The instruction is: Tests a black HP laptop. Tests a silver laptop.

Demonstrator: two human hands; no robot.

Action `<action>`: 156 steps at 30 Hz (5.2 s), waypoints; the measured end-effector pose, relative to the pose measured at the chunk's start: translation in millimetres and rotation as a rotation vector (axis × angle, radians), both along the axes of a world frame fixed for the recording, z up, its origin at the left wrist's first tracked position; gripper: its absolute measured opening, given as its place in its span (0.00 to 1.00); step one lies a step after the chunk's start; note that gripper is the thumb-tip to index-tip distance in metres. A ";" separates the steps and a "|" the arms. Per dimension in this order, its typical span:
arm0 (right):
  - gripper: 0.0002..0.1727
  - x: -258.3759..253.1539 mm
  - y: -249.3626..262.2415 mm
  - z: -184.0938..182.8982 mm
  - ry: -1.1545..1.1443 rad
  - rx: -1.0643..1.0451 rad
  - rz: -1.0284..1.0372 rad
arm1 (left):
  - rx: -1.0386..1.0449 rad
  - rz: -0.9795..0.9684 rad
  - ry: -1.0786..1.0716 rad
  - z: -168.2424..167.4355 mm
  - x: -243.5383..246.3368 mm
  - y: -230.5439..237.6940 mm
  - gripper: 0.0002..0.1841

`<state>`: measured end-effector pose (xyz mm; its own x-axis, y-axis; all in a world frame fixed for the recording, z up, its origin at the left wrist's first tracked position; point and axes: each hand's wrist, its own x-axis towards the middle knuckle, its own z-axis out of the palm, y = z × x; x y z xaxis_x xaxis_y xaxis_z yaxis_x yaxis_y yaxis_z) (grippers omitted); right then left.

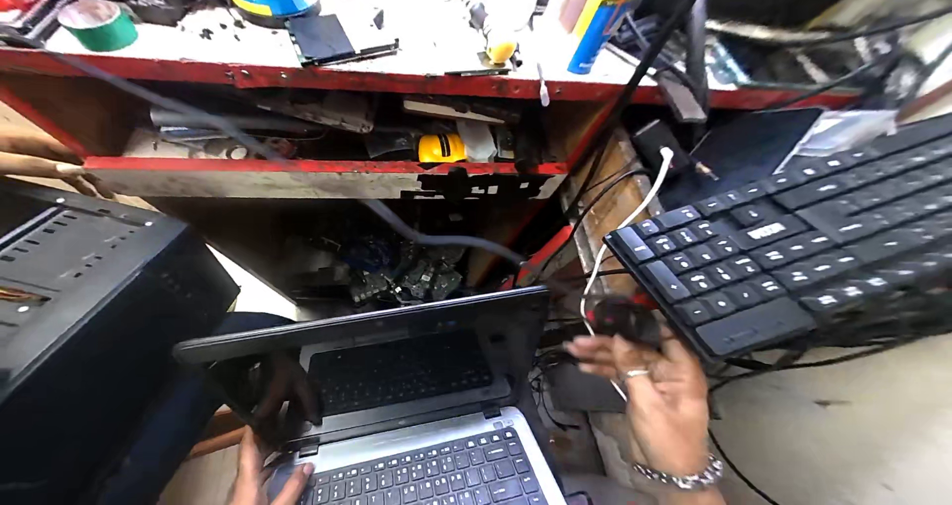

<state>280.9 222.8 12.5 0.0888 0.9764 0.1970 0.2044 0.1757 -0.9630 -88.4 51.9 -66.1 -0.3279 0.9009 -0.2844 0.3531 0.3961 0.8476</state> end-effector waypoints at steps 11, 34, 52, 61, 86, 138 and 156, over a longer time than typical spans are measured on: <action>0.30 -38.3 20.5 -4.1 -0.150 -0.232 0.074 | 0.269 0.229 0.274 1.0 7.0 -11.0 0.35; 0.22 -59.3 -38.9 -31.0 -0.955 -0.175 0.923 | 0.048 -0.609 0.663 21.6 7.3 19.9 0.38; 0.14 -64.3 -38.7 -56.1 -0.801 -0.079 0.824 | -0.068 -0.540 0.375 12.4 1.7 15.3 0.30; 0.34 -47.9 -39.5 -44.1 -0.940 -0.079 1.018 | -0.071 -0.549 0.413 13.7 9.1 14.3 0.29; 0.52 -40.7 -23.8 -34.2 -0.944 -0.076 1.203 | -0.008 -0.562 0.425 10.6 9.0 14.8 0.33; 0.49 -20.0 -35.7 -35.2 -0.988 -0.126 1.061 | 0.047 -0.590 0.600 9.3 16.6 18.1 0.27; 0.52 -17.4 -35.7 -46.5 -1.045 -0.014 1.030 | 0.116 -0.606 0.540 5.2 13.1 12.2 0.23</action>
<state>263.5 187.1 -34.0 -0.8072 0.5213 -0.2768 0.5875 0.6646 -0.4617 -75.3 64.1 -60.8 0.1600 0.9797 -0.1207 0.8488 -0.0741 0.5235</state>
